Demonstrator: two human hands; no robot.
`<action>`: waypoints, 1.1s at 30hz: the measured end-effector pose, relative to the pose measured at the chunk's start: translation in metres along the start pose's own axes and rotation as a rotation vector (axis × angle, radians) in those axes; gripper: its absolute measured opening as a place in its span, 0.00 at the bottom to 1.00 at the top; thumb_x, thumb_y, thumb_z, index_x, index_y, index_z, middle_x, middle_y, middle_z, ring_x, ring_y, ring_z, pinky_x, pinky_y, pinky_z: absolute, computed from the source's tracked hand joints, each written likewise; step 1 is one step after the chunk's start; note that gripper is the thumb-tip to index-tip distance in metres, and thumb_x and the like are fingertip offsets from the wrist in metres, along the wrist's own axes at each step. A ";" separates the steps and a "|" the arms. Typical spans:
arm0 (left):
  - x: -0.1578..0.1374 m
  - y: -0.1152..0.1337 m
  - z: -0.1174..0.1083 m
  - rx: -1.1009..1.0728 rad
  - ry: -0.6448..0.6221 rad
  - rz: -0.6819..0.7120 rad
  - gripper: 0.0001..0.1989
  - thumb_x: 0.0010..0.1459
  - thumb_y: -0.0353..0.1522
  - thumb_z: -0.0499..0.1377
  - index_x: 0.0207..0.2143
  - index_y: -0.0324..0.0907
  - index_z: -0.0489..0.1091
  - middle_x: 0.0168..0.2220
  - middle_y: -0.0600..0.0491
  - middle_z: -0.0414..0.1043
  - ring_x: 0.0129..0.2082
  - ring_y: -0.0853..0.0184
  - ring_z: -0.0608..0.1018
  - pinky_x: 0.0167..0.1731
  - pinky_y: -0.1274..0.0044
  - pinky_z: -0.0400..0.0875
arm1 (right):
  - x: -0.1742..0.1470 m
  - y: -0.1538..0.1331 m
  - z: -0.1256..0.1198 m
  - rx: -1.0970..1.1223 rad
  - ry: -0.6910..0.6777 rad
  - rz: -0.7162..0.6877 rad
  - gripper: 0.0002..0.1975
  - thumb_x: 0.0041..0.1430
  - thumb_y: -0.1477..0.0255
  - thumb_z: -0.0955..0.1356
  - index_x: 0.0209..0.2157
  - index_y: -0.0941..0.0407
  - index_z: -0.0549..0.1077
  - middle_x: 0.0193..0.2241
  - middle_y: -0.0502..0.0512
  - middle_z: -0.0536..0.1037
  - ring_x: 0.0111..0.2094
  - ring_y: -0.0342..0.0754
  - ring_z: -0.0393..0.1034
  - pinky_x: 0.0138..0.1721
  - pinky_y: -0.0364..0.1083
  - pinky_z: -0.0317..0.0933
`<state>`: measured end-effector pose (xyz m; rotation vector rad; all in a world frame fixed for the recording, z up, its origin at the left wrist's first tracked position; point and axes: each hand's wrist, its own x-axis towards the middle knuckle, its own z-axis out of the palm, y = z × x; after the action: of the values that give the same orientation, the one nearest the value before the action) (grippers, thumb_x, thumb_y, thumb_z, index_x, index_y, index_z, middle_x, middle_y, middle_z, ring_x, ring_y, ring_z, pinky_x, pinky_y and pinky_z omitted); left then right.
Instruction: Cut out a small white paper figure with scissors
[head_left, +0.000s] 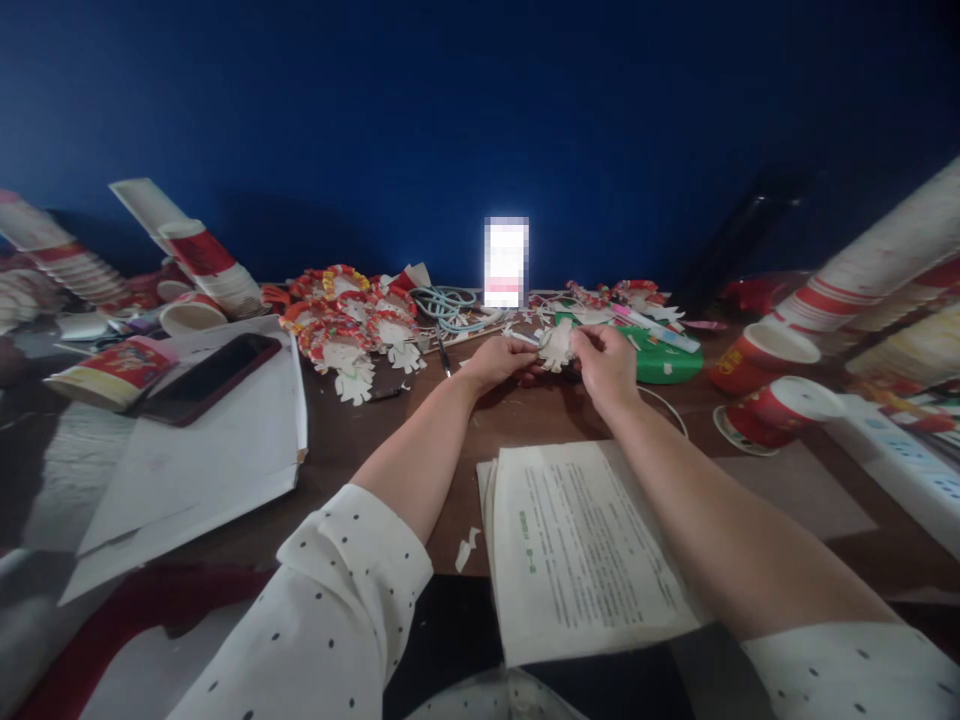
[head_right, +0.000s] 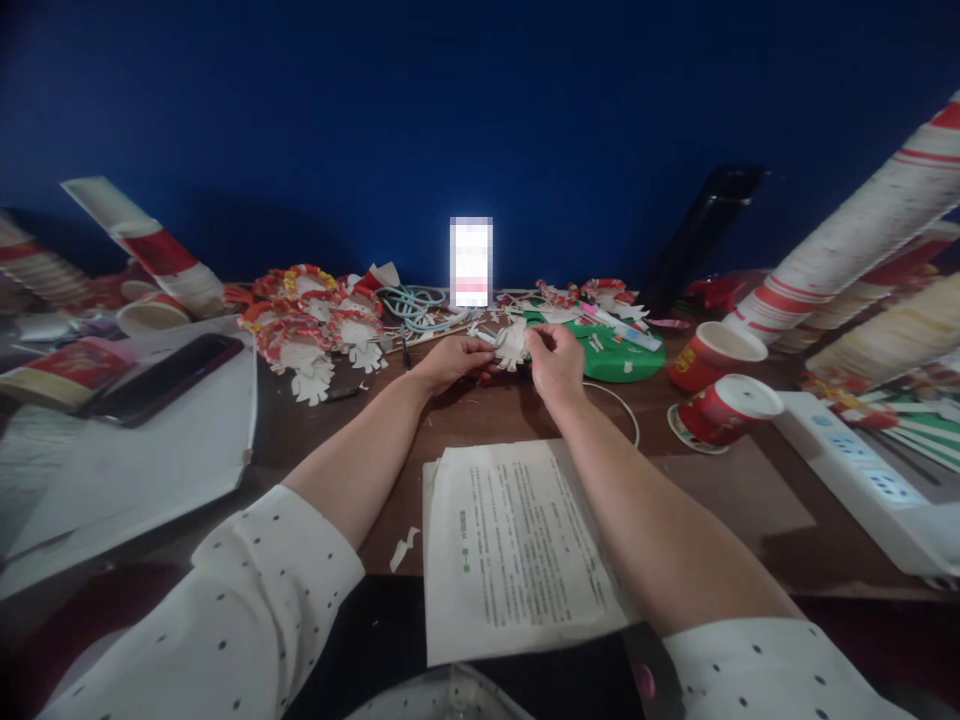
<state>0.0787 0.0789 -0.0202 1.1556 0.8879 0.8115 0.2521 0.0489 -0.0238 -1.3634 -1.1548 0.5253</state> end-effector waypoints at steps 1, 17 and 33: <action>0.000 0.000 0.000 0.001 0.002 0.001 0.03 0.56 0.22 0.67 0.35 0.34 0.78 0.25 0.53 0.78 0.24 0.74 0.77 0.31 0.80 0.73 | 0.000 0.001 0.000 -0.004 0.002 0.000 0.17 0.51 0.57 0.71 0.35 0.55 0.77 0.29 0.53 0.79 0.27 0.48 0.70 0.28 0.47 0.66; -0.006 0.008 0.005 -0.001 0.083 -0.011 0.01 0.59 0.23 0.64 0.33 0.34 0.76 0.25 0.52 0.77 0.25 0.73 0.78 0.30 0.80 0.73 | 0.000 -0.005 0.000 0.033 0.009 -0.012 0.16 0.50 0.57 0.72 0.35 0.54 0.77 0.29 0.53 0.78 0.29 0.50 0.71 0.31 0.49 0.67; -0.007 0.010 0.007 0.025 0.196 0.033 0.05 0.61 0.22 0.61 0.32 0.36 0.70 0.23 0.56 0.73 0.23 0.73 0.77 0.26 0.82 0.72 | -0.001 -0.009 -0.003 -0.030 -0.007 -0.046 0.21 0.50 0.52 0.74 0.35 0.54 0.76 0.32 0.56 0.80 0.35 0.53 0.75 0.39 0.53 0.70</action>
<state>0.0816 0.0721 -0.0085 1.1285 1.0451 0.9545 0.2511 0.0446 -0.0157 -1.3588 -1.2012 0.4816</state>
